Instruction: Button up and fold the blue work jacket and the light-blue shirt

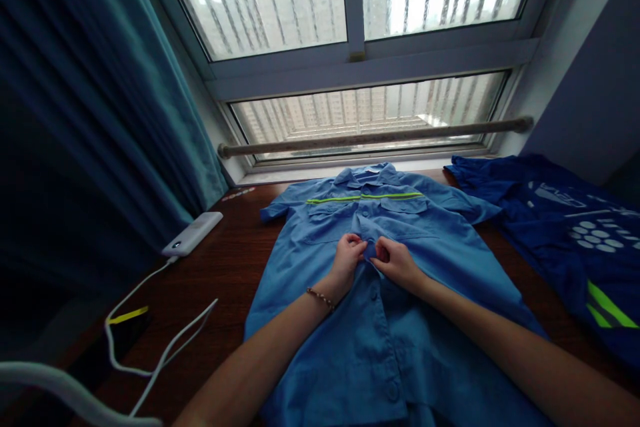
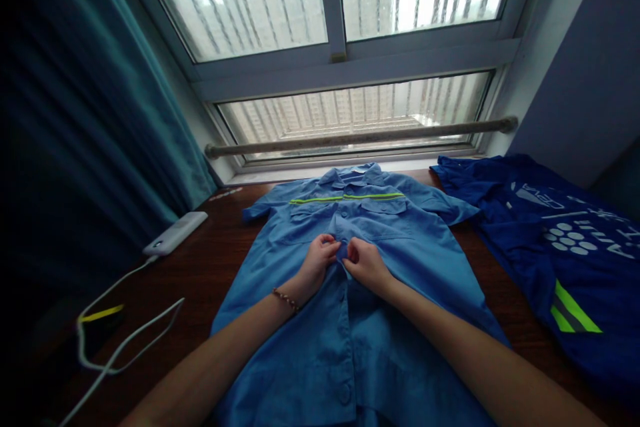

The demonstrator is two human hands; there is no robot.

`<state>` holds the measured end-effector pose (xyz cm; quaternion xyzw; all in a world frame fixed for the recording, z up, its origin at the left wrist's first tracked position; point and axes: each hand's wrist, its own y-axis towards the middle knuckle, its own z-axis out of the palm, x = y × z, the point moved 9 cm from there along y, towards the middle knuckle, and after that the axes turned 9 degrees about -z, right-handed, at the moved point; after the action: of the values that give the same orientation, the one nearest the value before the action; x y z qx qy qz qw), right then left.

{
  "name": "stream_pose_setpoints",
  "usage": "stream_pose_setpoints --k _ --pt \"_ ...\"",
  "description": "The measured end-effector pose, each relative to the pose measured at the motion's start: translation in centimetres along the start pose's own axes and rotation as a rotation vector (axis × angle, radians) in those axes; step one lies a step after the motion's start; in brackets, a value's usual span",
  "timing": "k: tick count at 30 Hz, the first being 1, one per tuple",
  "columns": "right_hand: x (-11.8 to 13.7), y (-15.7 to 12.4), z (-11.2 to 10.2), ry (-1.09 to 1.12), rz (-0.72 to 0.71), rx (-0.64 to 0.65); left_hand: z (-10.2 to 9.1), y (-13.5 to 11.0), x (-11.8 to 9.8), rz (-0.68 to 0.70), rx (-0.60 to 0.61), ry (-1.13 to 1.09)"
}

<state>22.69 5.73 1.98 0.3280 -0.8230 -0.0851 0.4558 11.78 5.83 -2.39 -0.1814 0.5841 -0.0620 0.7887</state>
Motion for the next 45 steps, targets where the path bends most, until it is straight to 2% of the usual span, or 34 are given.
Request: stream_pose_setpoints --k 6,11,14,17,22,26,29,31,32,35,37,39,40,42,45 --pt "-0.2 0.0 -0.1 0.094 0.051 -0.007 0.5 -0.1 -0.2 0.013 0.048 0.020" --pt "0.3 -0.3 -1.7 0.163 0.051 -0.171 1.1 -0.5 -0.5 0.025 0.117 0.015" --pt "0.1 -0.3 -2.0 0.189 0.052 -0.212 1.5 -0.7 -0.7 0.041 0.152 0.013" --pt "-1.5 -0.3 -1.4 0.284 0.149 -0.188 1.9 -0.9 -0.9 0.064 0.180 0.008" --pt "-4.6 -0.3 0.4 0.587 0.370 -0.132 2.3 -1.0 -1.1 0.098 0.212 0.036" --pt "-5.3 -0.4 0.9 0.685 0.440 -0.140 2.1 -0.8 -1.1 0.116 0.191 0.100" --pt "-4.2 -0.3 -0.6 0.544 0.369 -0.209 1.4 -0.2 -1.5 0.185 0.128 0.217" --pt "-1.9 0.0 -1.9 0.339 0.244 -0.217 0.9 0.3 -2.1 0.269 0.079 0.313" --pt "-0.3 0.2 -2.1 0.228 0.170 -0.175 0.7 0.5 -2.4 0.309 0.060 0.359" --pt "4.4 -0.4 -0.5 -0.096 0.042 0.125 0.3 1.2 -2.8 0.395 0.033 0.462" --pt "6.0 -2.2 1.1 -0.309 0.069 0.354 0.1 1.6 -2.8 0.430 0.030 0.507" --pt "6.9 -4.5 1.9 -0.485 0.105 0.463 0.0 2.0 -2.9 0.463 0.023 0.537" --pt "7.1 -5.6 2.0 -0.542 0.100 0.467 0.0 2.1 -3.0 0.479 0.020 0.548" --pt "7.2 -7.5 1.4 -0.610 0.049 0.395 -0.2 2.6 -3.4 0.510 0.015 0.567" --pt "5.1 -9.3 -0.8 -0.620 -0.009 0.288 -0.6 3.5 -4.0 0.522 0.025 0.580"
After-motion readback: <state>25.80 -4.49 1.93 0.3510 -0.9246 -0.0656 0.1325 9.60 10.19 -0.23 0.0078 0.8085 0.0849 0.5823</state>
